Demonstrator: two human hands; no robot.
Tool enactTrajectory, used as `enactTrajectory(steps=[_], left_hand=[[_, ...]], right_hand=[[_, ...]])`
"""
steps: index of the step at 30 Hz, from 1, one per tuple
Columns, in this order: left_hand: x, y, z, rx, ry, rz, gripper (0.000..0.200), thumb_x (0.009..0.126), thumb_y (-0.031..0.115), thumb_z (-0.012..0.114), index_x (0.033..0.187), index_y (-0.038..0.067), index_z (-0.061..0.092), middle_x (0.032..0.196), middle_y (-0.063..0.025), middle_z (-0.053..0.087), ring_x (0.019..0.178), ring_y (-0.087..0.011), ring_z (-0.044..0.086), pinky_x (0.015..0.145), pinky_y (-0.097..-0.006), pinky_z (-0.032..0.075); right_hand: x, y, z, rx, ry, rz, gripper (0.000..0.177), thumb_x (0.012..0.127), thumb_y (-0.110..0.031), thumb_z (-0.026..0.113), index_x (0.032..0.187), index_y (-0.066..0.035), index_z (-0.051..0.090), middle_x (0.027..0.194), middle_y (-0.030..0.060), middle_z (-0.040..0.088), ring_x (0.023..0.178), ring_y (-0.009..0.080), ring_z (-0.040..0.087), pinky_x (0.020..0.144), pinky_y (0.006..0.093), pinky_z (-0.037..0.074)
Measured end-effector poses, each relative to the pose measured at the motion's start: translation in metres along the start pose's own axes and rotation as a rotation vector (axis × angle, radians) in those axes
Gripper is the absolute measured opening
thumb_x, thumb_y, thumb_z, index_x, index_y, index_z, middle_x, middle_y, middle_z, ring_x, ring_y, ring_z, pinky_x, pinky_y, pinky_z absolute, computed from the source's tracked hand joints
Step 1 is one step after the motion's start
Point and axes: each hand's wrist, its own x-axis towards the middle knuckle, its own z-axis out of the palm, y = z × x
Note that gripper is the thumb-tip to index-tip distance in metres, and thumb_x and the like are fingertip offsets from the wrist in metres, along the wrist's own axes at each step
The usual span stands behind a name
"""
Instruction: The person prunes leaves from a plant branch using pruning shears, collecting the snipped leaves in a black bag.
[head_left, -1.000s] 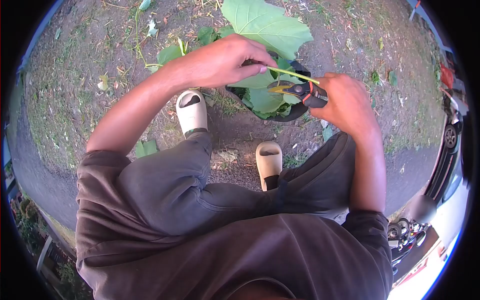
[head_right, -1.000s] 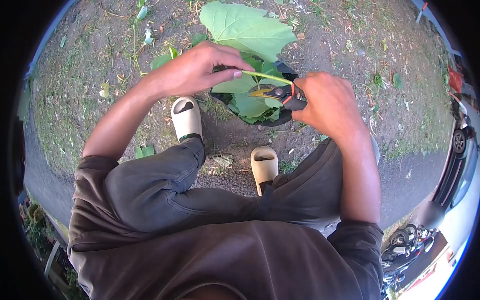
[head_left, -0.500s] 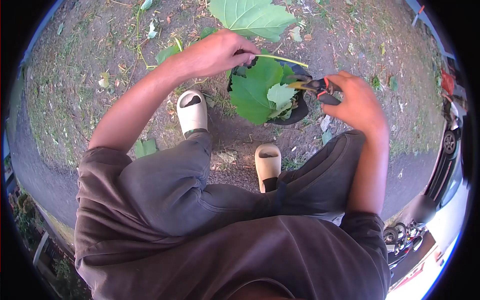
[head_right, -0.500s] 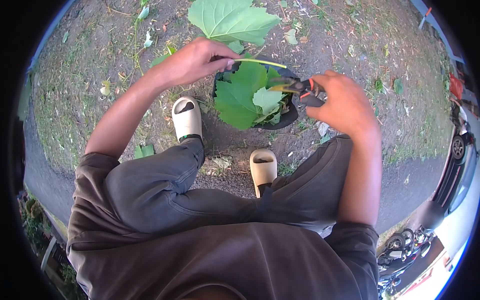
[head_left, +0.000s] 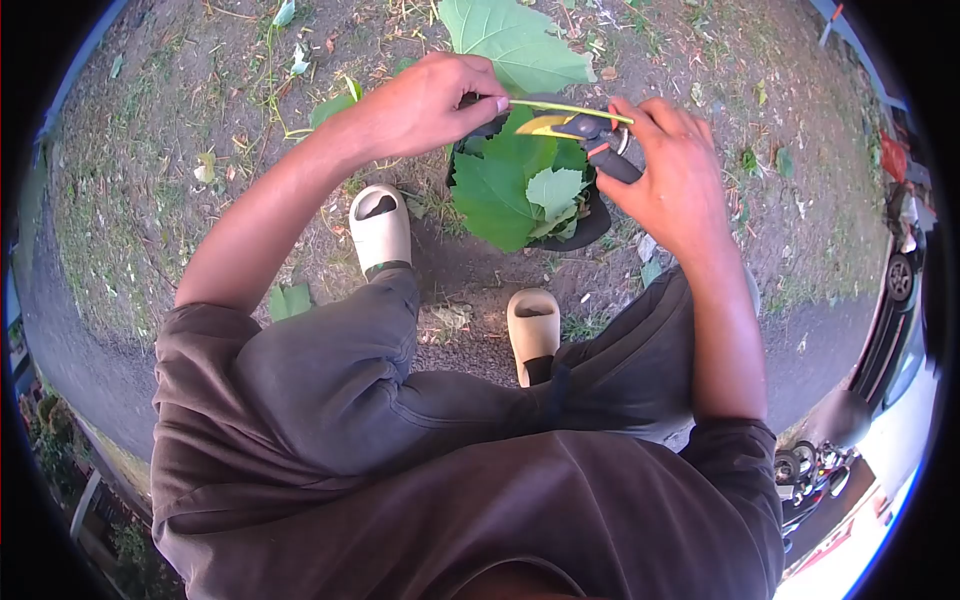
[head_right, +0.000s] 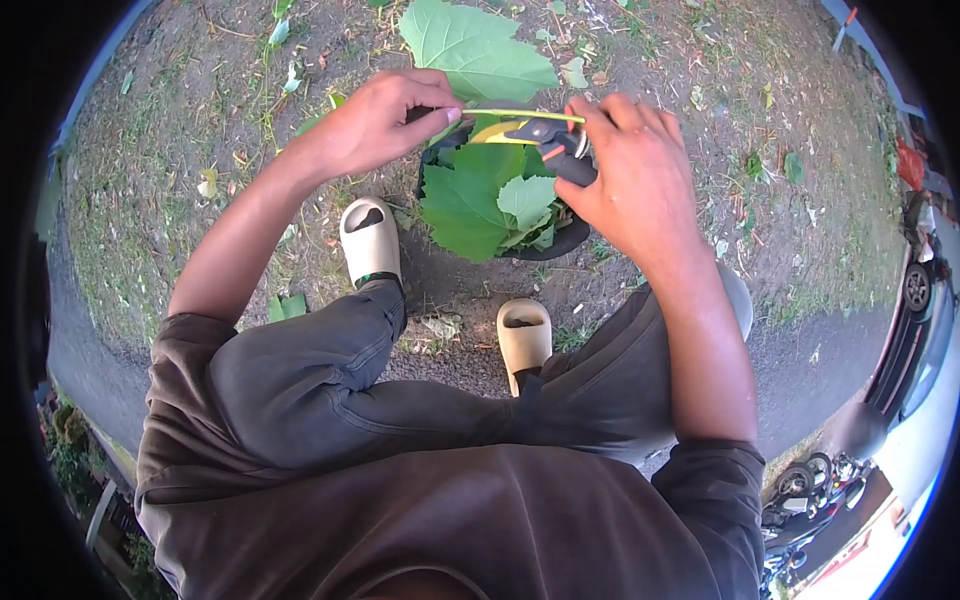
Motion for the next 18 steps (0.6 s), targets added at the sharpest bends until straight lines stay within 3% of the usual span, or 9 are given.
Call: enactTrajectory(steps=[5, 8, 10, 11, 13, 14, 15, 17, 18], left_hand=[[-0.005, -0.004, 0.003, 0.003, -0.043, -0.03, 0.027, 0.108, 0.022, 0.069, 0.109, -0.003, 0.08, 0.099, -0.0151, 0.074, 0.095, -0.032, 0.073, 0.088, -0.0449, 0.058], [-0.009, -0.005, 0.007, -0.008, -0.092, -0.011, 0.027, 0.107, 0.023, 0.071, 0.113, -0.002, 0.079, 0.108, -0.0144, 0.074, 0.105, -0.0327, 0.073, 0.094, -0.045, 0.058], [-0.016, -0.013, 0.012, 0.154, 0.168, 0.243, 0.032, 0.104, 0.027, 0.075, 0.123, 0.002, 0.075, 0.12, -0.0143, 0.071, 0.116, -0.0349, 0.07, 0.099, -0.0469, 0.058], [-0.021, -0.018, 0.011, 0.15, 0.163, 0.246, 0.032, 0.104, 0.027, 0.075, 0.123, 0.002, 0.075, 0.12, -0.0143, 0.071, 0.116, -0.0349, 0.07, 0.099, -0.0469, 0.058], [-0.038, -0.035, 0.002, 0.313, 0.211, 0.172, 0.042, 0.1, 0.032, 0.078, 0.132, 0.005, 0.07, 0.129, -0.0155, 0.067, 0.122, -0.0371, 0.066, 0.103, -0.0494, 0.056], [-0.046, -0.05, 0.004, 0.332, 0.166, 0.107, 0.049, 0.101, 0.041, 0.076, 0.133, 0.006, 0.068, 0.121, -0.0191, 0.069, 0.119, -0.0381, 0.068, 0.104, -0.0508, 0.056], [-0.053, -0.06, 0.003, 0.331, 0.161, 0.116, 0.049, 0.101, 0.041, 0.076, 0.133, 0.006, 0.068, 0.121, -0.0191, 0.069, 0.119, -0.0381, 0.068, 0.104, -0.0508, 0.056], [-0.067, -0.076, 0.003, 0.226, -0.3, -0.312, 0.048, 0.107, 0.046, 0.068, 0.132, 0.004, 0.071, 0.113, -0.0205, 0.071, 0.115, -0.038, 0.07, 0.103, -0.05, 0.056], [-0.076, -0.087, 0.008, 0.221, -0.307, -0.309, 0.048, 0.107, 0.046, 0.068, 0.132, 0.004, 0.071, 0.113, -0.0205, 0.071, 0.115, -0.038, 0.07, 0.103, -0.05, 0.056]], right_hand=[[0.0, -0.006, -0.011, 0.047, -0.098, 0.003, 0.064, 0.076, -0.029, 0.09, 0.135, -0.009, 0.075, 0.114, 0.012, 0.072, 0.11, 0.0359, 0.071, 0.102, 0.0482, 0.053], [0.002, -0.007, -0.02, 0.073, -0.246, 0.099, 0.061, 0.075, -0.029, 0.091, 0.131, -0.011, 0.077, 0.109, 0.0107, 0.073, 0.106, 0.0356, 0.072, 0.097, 0.0494, 0.056], [-0.001, -0.001, -0.019, 0.054, -0.262, 0.024, 0.056, 0.074, -0.026, 0.09, 0.127, -0.011, 0.079, 0.106, 0.0118, 0.073, 0.102, 0.0372, 0.073, 0.091, 0.0514, 0.058], [0.0, 0.0, -0.022, 0.055, -0.264, 0.029, 0.056, 0.074, -0.026, 0.09, 0.127, -0.011, 0.079, 0.106, 0.0118, 0.073, 0.102, 0.0372, 0.073, 0.091, 0.0514, 0.058], [0.003, 0.002, -0.029, 0.152, -0.434, 0.07, 0.054, 0.072, -0.024, 0.089, 0.124, -0.009, 0.08, 0.107, 0.0136, 0.074, 0.102, 0.0382, 0.074, 0.092, 0.0524, 0.059], [0.001, 0.005, -0.028, 0.153, -0.428, 0.079, 0.054, 0.072, -0.024, 0.089, 0.124, -0.009, 0.08, 0.107, 0.0136, 0.074, 0.102, 0.0382, 0.074, 0.092, 0.0524, 0.059], [-0.002, 0.009, -0.026, 0.141, -0.425, 0.06, 0.055, 0.071, -0.023, 0.089, 0.123, -0.008, 0.08, 0.108, 0.0143, 0.075, 0.102, 0.0382, 0.074, 0.092, 0.052, 0.059], [-0.006, 0.014, -0.022, 0.132, -0.43, 0.052, 0.055, 0.071, -0.023, 0.089, 0.123, -0.007, 0.08, 0.108, 0.0149, 0.076, 0.102, 0.0382, 0.074, 0.092, 0.0515, 0.059], [-0.006, 0.017, -0.02, 0.136, -0.422, 0.057, 0.054, 0.071, -0.023, 0.089, 0.121, -0.006, 0.081, 0.107, 0.0159, 0.077, 0.101, 0.0386, 0.074, 0.092, 0.0516, 0.059]])
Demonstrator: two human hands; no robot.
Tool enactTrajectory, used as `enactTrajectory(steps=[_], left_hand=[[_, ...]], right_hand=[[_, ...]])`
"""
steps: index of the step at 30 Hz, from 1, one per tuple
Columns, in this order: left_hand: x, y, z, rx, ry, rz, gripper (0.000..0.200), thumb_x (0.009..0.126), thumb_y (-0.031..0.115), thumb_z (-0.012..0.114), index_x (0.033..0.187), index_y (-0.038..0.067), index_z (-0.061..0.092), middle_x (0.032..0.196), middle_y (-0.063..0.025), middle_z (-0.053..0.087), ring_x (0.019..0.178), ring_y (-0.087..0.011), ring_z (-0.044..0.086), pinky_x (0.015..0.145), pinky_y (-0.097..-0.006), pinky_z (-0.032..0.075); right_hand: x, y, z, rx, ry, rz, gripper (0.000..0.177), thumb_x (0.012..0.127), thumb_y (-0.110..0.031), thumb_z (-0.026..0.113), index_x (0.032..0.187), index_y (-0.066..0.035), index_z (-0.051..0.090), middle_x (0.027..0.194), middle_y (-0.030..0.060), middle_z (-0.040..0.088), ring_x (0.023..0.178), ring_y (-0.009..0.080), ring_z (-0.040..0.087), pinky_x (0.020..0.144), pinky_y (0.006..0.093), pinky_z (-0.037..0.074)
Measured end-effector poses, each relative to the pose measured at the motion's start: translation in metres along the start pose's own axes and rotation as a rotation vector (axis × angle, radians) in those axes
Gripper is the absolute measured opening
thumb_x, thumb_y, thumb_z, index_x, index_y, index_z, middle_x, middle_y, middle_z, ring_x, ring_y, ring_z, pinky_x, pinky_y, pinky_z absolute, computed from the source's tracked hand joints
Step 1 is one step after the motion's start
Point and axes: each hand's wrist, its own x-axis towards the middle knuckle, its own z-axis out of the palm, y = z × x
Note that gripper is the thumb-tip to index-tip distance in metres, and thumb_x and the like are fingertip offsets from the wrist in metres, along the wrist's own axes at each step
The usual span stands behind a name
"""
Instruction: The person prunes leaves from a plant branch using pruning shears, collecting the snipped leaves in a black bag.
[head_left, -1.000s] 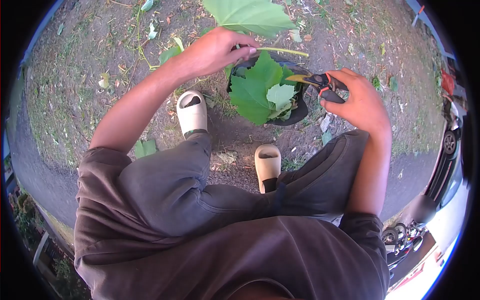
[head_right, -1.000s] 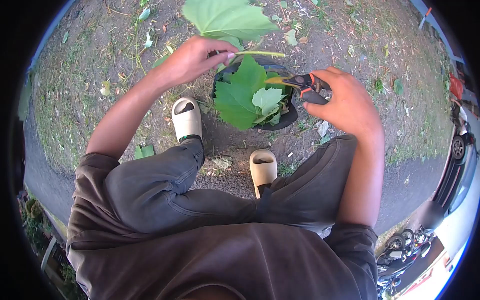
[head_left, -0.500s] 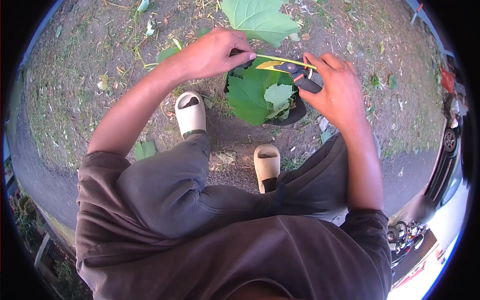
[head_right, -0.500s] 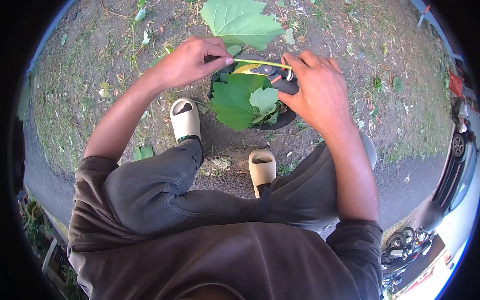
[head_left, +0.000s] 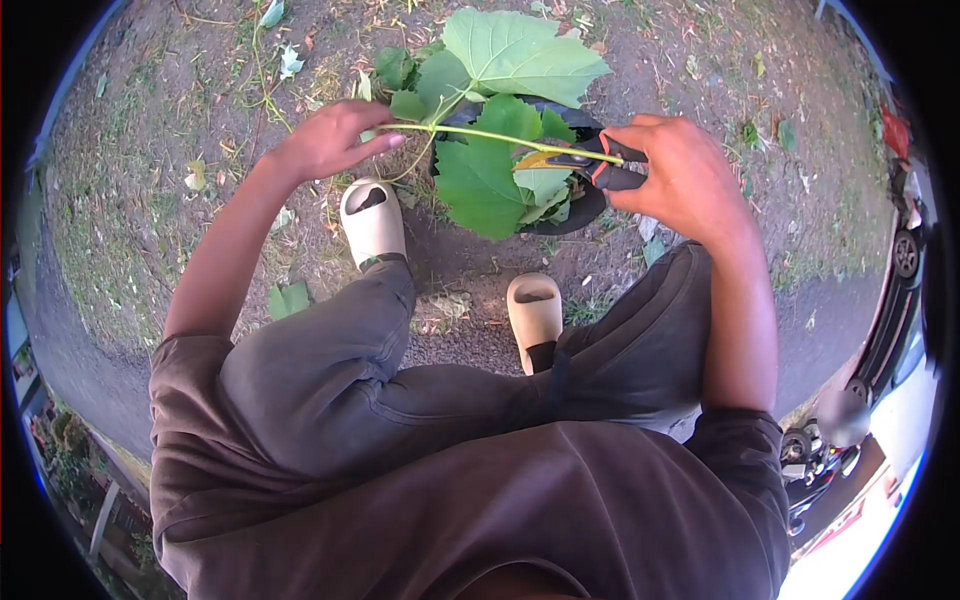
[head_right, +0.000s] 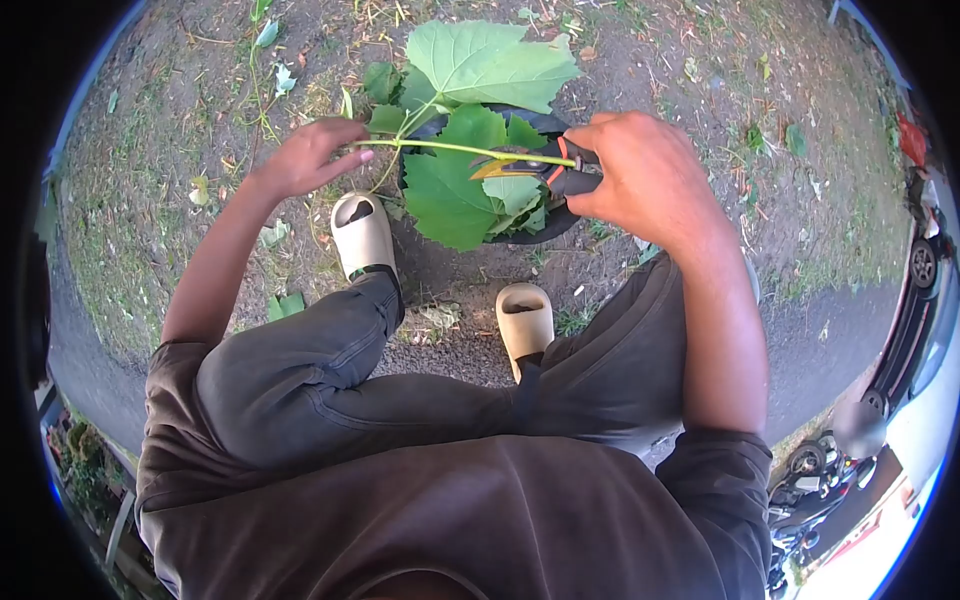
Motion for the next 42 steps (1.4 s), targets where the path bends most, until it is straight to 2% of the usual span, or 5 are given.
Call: enactTrajectory(steps=[10, 14, 22, 35, 42], left_hand=[[-0.002, -0.055, 0.008, -0.032, 0.194, 0.066, 0.047, 0.116, 0.038, 0.055, 0.116, -0.003, 0.077, 0.086, -0.0223, 0.071, 0.076, -0.0373, 0.069, 0.076, -0.0496, 0.056], [-0.008, -0.06, -0.005, -0.05, 0.335, 0.067, 0.044, 0.114, 0.036, 0.061, 0.106, -0.004, 0.079, 0.074, -0.0225, 0.067, 0.065, -0.0383, 0.064, 0.068, -0.0479, 0.054], [-0.017, -0.042, -0.055, 0.117, 0.352, 0.036, 0.051, 0.108, 0.047, 0.069, 0.085, 0.002, 0.076, 0.065, -0.0189, 0.062, 0.063, -0.038, 0.064, 0.064, -0.0494, 0.051], [-0.011, 0.066, -0.122, 0.243, 0.501, 0.4, 0.026, 0.098, 0.029, 0.083, 0.103, 0.004, 0.086, 0.088, -0.0142, 0.08, 0.071, -0.0304, 0.074, 0.063, -0.0402, 0.055], [-0.017, 0.077, -0.121, 0.295, 0.518, 0.31, 0.026, 0.094, 0.03, 0.086, 0.1, 0.005, 0.086, 0.085, -0.0116, 0.079, 0.071, -0.0299, 0.073, 0.062, -0.039, 0.055]], right_hand=[[0.016, 0.005, 0.014, 0.052, -0.114, -0.013, 0.035, 0.072, -0.024, 0.087, 0.103, -0.009, 0.083, 0.096, 0.0194, 0.077, 0.094, 0.041, 0.074, 0.088, 0.0523, 0.058], [0.012, 0.017, 0.014, 0.067, -0.161, -0.073, 0.052, 0.072, -0.024, 0.087, 0.12, -0.005, 0.079, 0.111, 0.0174, 0.075, 0.109, 0.041, 0.07, 0.098, 0.0495, 0.055], [-0.011, 0.035, -0.027, 0.051, -0.031, 0.054, 0.052, 0.073, -0.026, 0.084, 0.12, -0.004, 0.077, 0.111, 0.0173, 0.072, 0.109, 0.0408, 0.068, 0.098, 0.0487, 0.054], [0.012, -0.024, 0.015, -0.137, 0.095, -0.037, 0.045, 0.077, -0.029, 0.085, 0.114, -0.003, 0.077, 0.112, 0.0181, 0.074, 0.114, 0.0357, 0.071, 0.106, 0.0477, 0.051], [0.018, -0.028, 0.02, -0.165, 0.014, -0.005, 0.05, 0.079, -0.03, 0.086, 0.121, -0.004, 0.078, 0.11, 0.0178, 0.074, 0.112, 0.0348, 0.073, 0.104, 0.0483, 0.052]])
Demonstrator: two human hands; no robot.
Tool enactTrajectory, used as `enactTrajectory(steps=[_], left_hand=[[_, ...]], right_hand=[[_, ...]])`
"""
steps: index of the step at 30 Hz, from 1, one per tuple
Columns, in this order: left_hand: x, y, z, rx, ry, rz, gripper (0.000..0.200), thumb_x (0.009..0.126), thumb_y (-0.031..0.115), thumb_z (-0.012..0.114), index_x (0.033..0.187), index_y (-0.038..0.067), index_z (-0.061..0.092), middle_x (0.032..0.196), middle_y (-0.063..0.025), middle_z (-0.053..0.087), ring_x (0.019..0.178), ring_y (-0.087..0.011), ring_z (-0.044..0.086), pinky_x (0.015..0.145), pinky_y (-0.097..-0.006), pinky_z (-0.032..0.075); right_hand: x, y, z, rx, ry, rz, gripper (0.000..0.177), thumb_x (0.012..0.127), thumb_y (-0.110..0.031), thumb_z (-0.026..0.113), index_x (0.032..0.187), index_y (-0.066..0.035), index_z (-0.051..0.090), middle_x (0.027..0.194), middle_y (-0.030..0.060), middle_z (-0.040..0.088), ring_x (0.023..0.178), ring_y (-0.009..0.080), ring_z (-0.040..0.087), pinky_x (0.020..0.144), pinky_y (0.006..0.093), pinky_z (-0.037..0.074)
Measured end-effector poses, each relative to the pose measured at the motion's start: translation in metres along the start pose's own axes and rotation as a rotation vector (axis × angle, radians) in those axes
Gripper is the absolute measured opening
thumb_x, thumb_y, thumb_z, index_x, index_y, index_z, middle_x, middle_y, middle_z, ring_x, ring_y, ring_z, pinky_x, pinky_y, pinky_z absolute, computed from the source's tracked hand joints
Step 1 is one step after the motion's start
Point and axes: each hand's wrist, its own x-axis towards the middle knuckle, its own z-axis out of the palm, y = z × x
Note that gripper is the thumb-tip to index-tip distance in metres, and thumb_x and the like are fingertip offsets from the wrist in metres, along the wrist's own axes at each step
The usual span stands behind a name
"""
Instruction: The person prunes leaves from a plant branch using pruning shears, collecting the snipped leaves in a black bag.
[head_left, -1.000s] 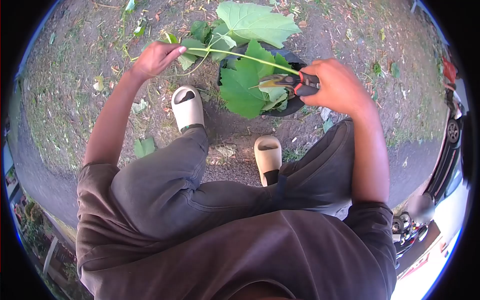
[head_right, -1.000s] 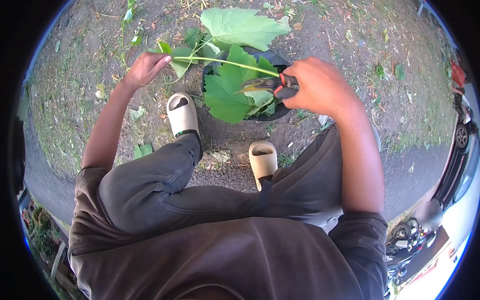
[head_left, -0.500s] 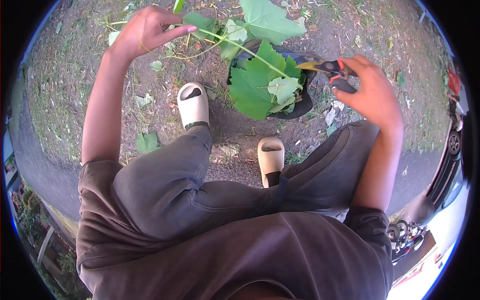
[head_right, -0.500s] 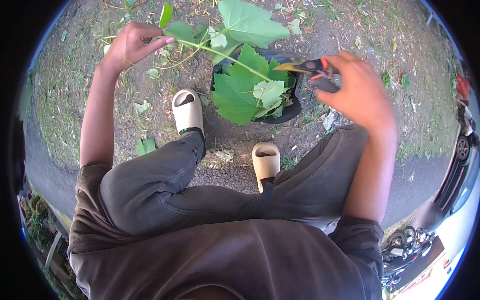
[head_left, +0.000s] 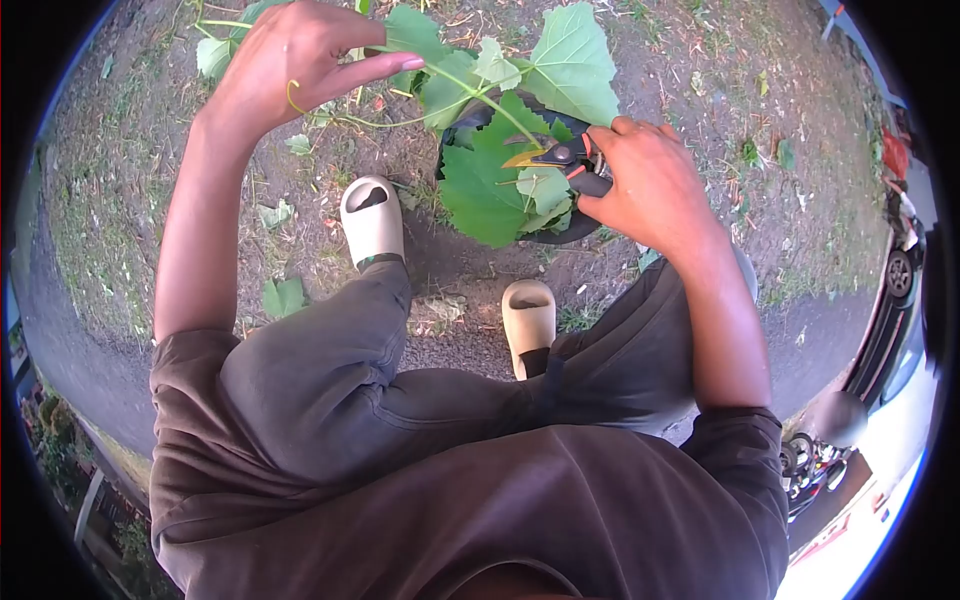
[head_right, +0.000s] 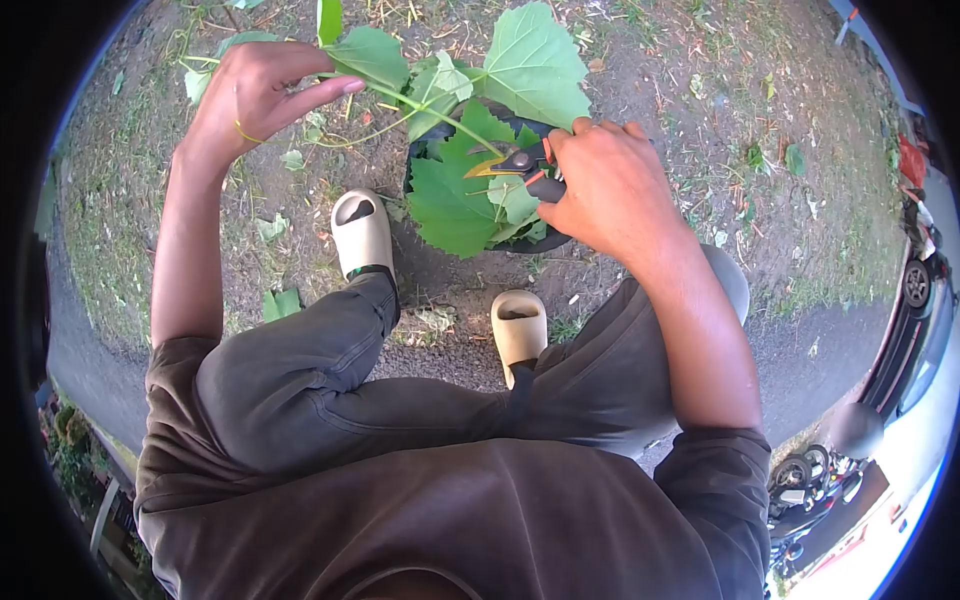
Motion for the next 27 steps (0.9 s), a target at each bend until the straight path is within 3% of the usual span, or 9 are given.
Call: enactTrajectory(steps=[3, 5, 8, 18, 24, 27], left_hand=[[0.003, 0.003, -0.005, 0.048, -0.031, 0.011, 0.026, 0.093, 0.029, 0.087, 0.099, 0.004, 0.085, 0.084, -0.0115, 0.078, 0.07, -0.0303, 0.073, 0.061, -0.0392, 0.054], [0.005, 0.011, -0.008, -0.003, 0.079, 0.113, 0.025, 0.093, 0.028, 0.087, 0.099, 0.004, 0.084, 0.083, -0.0116, 0.076, 0.068, -0.0306, 0.072, 0.06, -0.039, 0.053], [0.007, 0.018, -0.016, 0.048, 0.091, 0.133, 0.025, 0.092, 0.027, 0.087, 0.1, 0.003, 0.084, 0.082, -0.0115, 0.076, 0.068, -0.0304, 0.071, 0.058, -0.0388, 0.053], [0.009, 0.022, -0.022, 0.068, 0.048, 0.163, 0.026, 0.09, 0.027, 0.089, 0.092, 0.002, 0.081, 0.076, -0.0097, 0.071, 0.064, -0.0288, 0.068, 0.054, -0.0388, 0.048], [0.009, 0.025, -0.022, 0.026, 0.124, 0.133, 0.025, 0.091, 0.028, 0.089, 0.094, 0.003, 0.084, 0.08, -0.0104, 0.076, 0.064, -0.029, 0.069, 0.058, -0.0392, 0.051], [-0.003, 0.026, -0.021, 0.061, 0.005, -0.024, 0.026, 0.092, 0.03, 0.088, 0.095, 0.005, 0.085, 0.081, -0.0115, 0.077, 0.064, -0.0282, 0.07, 0.06, -0.0395, 0.053]], right_hand=[[0.0, 0.0, 0.001, -0.03, 0.032, -0.027, 0.05, 0.079, -0.029, 0.087, 0.121, -0.003, 0.078, 0.111, 0.0179, 0.074, 0.112, 0.0343, 0.073, 0.104, 0.048, 0.052], [0.002, 0.0, 0.003, -0.039, 0.04, -0.026, 0.05, 0.079, -0.029, 0.087, 0.12, -0.003, 0.078, 0.112, 0.0179, 0.074, 0.112, 0.0341, 0.072, 0.103, 0.0477, 0.052], [0.005, 0.0, 0.008, -0.059, 0.043, -0.039, 0.051, 0.079, -0.029, 0.088, 0.12, -0.002, 0.078, 0.113, 0.0179, 0.073, 0.114, 0.0339, 0.072, 0.103, 0.0469, 0.051], [0.009, 0.002, 0.013, -0.006, 0.026, -0.056, 0.05, 0.077, -0.031, 0.089, 0.117, -0.002, 0.079, 0.111, 0.0166, 0.073, 0.11, 0.034, 0.072, 0.104, 0.0466, 0.051], [0.007, 0.003, 0.008, 0.095, 0.001, -0.033, 0.042, 0.077, -0.027, 0.088, 0.113, -0.005, 0.08, 0.102, 0.0161, 0.076, 0.1, 0.0367, 0.075, 0.098, 0.0499, 0.057], [0.005, 0.004, 0.006, 0.112, -0.005, 0.002, 0.035, 0.077, -0.024, 0.087, 0.107, -0.006, 0.081, 0.098, 0.0183, 0.077, 0.1, 0.0387, 0.076, 0.092, 0.052, 0.059]])
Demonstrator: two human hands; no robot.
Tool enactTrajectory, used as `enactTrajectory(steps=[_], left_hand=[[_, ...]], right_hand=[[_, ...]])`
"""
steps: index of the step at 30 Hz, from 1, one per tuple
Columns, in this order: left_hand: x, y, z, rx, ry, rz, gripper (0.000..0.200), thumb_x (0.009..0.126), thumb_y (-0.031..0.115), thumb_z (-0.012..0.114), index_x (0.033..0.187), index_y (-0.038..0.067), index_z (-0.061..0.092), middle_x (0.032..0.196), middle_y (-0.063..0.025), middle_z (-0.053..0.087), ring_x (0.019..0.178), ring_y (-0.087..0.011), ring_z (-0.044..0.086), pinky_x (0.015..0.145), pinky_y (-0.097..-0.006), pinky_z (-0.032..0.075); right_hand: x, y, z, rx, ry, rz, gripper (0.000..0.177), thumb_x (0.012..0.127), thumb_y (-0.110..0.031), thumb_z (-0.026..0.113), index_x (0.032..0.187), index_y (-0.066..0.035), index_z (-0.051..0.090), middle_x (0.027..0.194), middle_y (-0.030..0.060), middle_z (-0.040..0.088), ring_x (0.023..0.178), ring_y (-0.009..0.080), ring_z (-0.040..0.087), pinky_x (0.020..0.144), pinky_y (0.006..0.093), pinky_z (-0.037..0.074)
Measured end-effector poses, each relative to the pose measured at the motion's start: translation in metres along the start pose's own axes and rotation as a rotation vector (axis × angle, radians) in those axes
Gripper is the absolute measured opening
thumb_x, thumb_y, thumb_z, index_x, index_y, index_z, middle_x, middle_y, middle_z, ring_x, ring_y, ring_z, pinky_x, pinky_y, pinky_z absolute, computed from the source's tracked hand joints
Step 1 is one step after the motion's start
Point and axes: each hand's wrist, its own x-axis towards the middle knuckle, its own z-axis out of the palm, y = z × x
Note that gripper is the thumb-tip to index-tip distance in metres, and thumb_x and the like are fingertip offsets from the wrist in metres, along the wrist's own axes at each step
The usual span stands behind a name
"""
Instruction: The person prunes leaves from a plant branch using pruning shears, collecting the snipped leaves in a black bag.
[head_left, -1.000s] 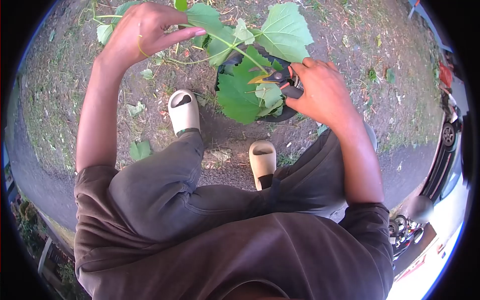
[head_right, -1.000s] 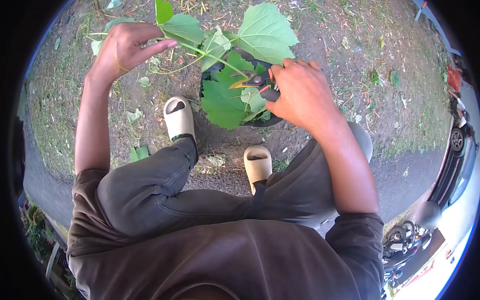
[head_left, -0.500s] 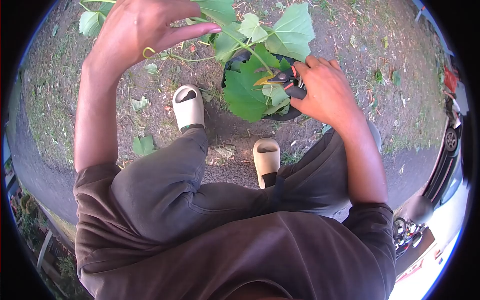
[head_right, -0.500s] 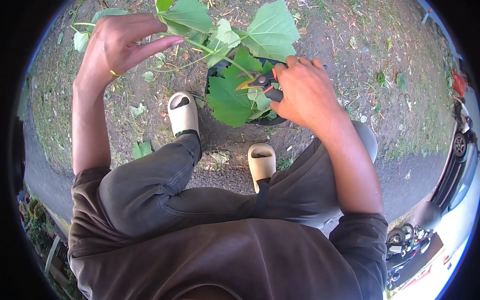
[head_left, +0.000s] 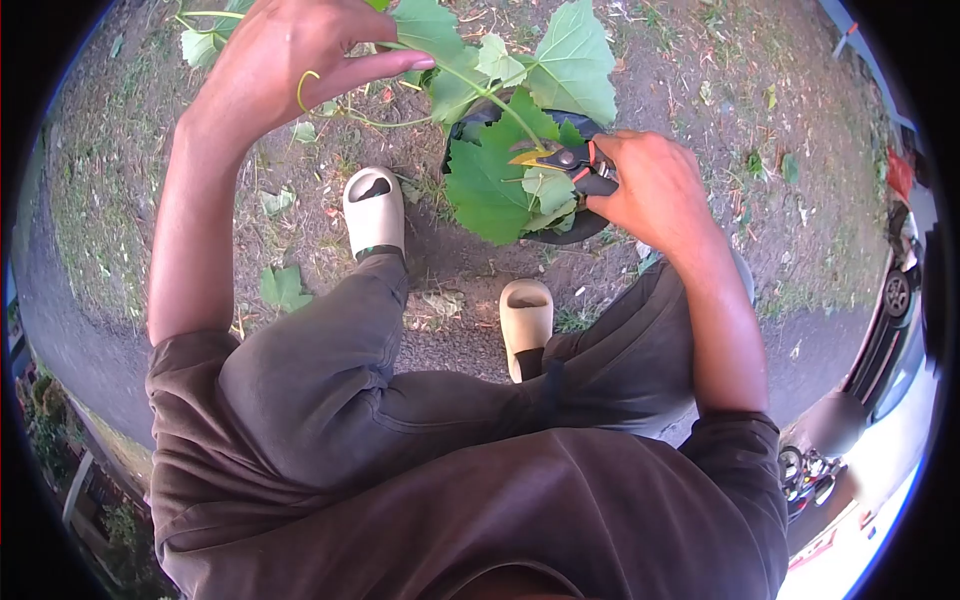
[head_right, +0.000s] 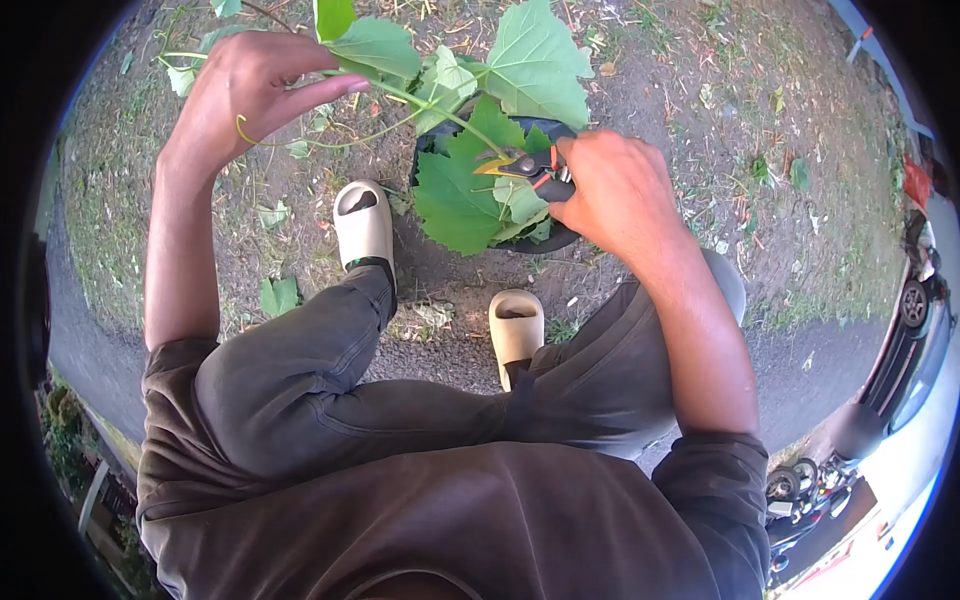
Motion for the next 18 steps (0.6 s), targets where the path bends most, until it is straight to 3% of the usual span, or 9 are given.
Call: enactTrajectory(steps=[3, 6, 7, 11, 13, 14, 16, 18], left_hand=[[-0.012, 0.0, 0.006, 0.006, 0.032, 0.029, 0.027, 0.093, 0.032, 0.086, 0.094, 0.006, 0.086, 0.08, -0.0122, 0.077, 0.065, -0.0272, 0.07, 0.06, -0.0395, 0.053], [-0.024, 0.006, -0.003, 0.028, -0.03, -0.068, 0.027, 0.094, 0.033, 0.086, 0.095, 0.006, 0.086, 0.081, -0.0118, 0.078, 0.067, -0.0271, 0.072, 0.062, -0.0392, 0.054], [-0.027, 0.014, -0.009, 0.023, -0.029, -0.127, 0.029, 0.095, 0.035, 0.086, 0.093, 0.006, 0.085, 0.074, -0.0115, 0.074, 0.064, -0.0269, 0.071, 0.06, -0.0402, 0.053], [-0.046, 0.027, -0.054, 0.098, 0.109, -0.211, 0.032, 0.095, 0.035, 0.086, 0.089, 0.004, 0.083, 0.062, -0.0095, 0.065, 0.055, -0.0188, 0.062, 0.055, -0.0373, 0.047], [-0.056, 0.033, -0.094, -0.062, 0.185, -0.586, 0.035, 0.099, 0.035, 0.084, 0.09, 0.002, 0.082, 0.059, -0.0083, 0.058, 0.054, -0.0151, 0.054, 0.055, -0.0359, 0.044], [-0.056, 0.038, -0.114, -0.022, 0.203, -0.612, 0.035, 0.099, 0.035, 0.084, 0.09, 0.002, 0.082, 0.059, -0.0083, 0.058, 0.054, -0.0151, 0.054, 0.055, -0.0359, 0.044], [-0.058, 0.042, -0.157, 0.205, 0.307, -0.798, 0.042, 0.102, 0.039, 0.08, 0.091, -0.002, 0.081, 0.057, -0.0077, 0.054, 0.055, -0.0135, 0.048, 0.055, -0.0356, 0.041], [-0.062, 0.049, -0.181, 0.215, 0.403, -0.87, 0.047, 0.105, 0.044, 0.075, 0.094, -0.002, 0.082, 0.057, -0.0092, 0.053, 0.054, -0.0131, 0.048, 0.054, -0.0372, 0.04]], right_hand=[[-0.002, 0.004, 0.0, -0.03, -0.039, 0.009, 0.028, 0.078, -0.021, 0.086, 0.101, -0.006, 0.081, 0.097, 0.0196, 0.078, 0.099, 0.0396, 0.077, 0.088, 0.0533, 0.061], [-0.006, 0.015, -0.005, -0.05, -0.063, -0.033, 0.024, 0.079, -0.019, 0.084, 0.098, -0.006, 0.081, 0.098, 0.0204, 0.079, 0.099, 0.0397, 0.077, 0.088, 0.0532, 0.061], [-0.008, 0.018, -0.014, 0.006, -0.103, -0.027, 0.041, 0.074, -0.025, 0.085, 0.111, -0.007, 0.08, 0.105, 0.0194, 0.078, 0.103, 0.0419, 0.075, 0.092, 0.0533, 0.06], [-0.015, 0.022, -0.044, 0.108, -0.087, 0.01, 0.042, 0.072, -0.034, 0.084, 0.105, -0.007, 0.082, 0.101, 0.0207, 0.078, 0.099, 0.0411, 0.076, 0.092, 0.0508, 0.061], [-0.006, 0.008, -0.058, 0.139, -0.151, -0.002, 0.041, 0.072, -0.034, 0.084, 0.102, -0.007, 0.083, 0.099, 0.0216, 0.079, 0.098, 0.0411, 0.076, 0.091, 0.0507, 0.061], [0.0, -0.005, -0.065, 0.156, -0.254, 0.002, 0.039, 0.072, -0.034, 0.083, 0.1, -0.006, 0.084, 0.097, 0.0224, 0.079, 0.096, 0.0411, 0.077, 0.089, 0.0505, 0.062], [0.011, -0.028, -0.058, 0.192, -0.277, -0.132, 0.039, 0.072, -0.036, 0.084, 0.098, -0.007, 0.084, 0.096, 0.0222, 0.079, 0.095, 0.0408, 0.077, 0.088, 0.0504, 0.062], [0.021, -0.056, -0.058, 0.245, -0.279, -0.228, 0.039, 0.073, -0.038, 0.084, 0.097, -0.007, 0.085, 0.095, 0.022, 0.079, 0.094, 0.0405, 0.077, 0.087, 0.0504, 0.062]])
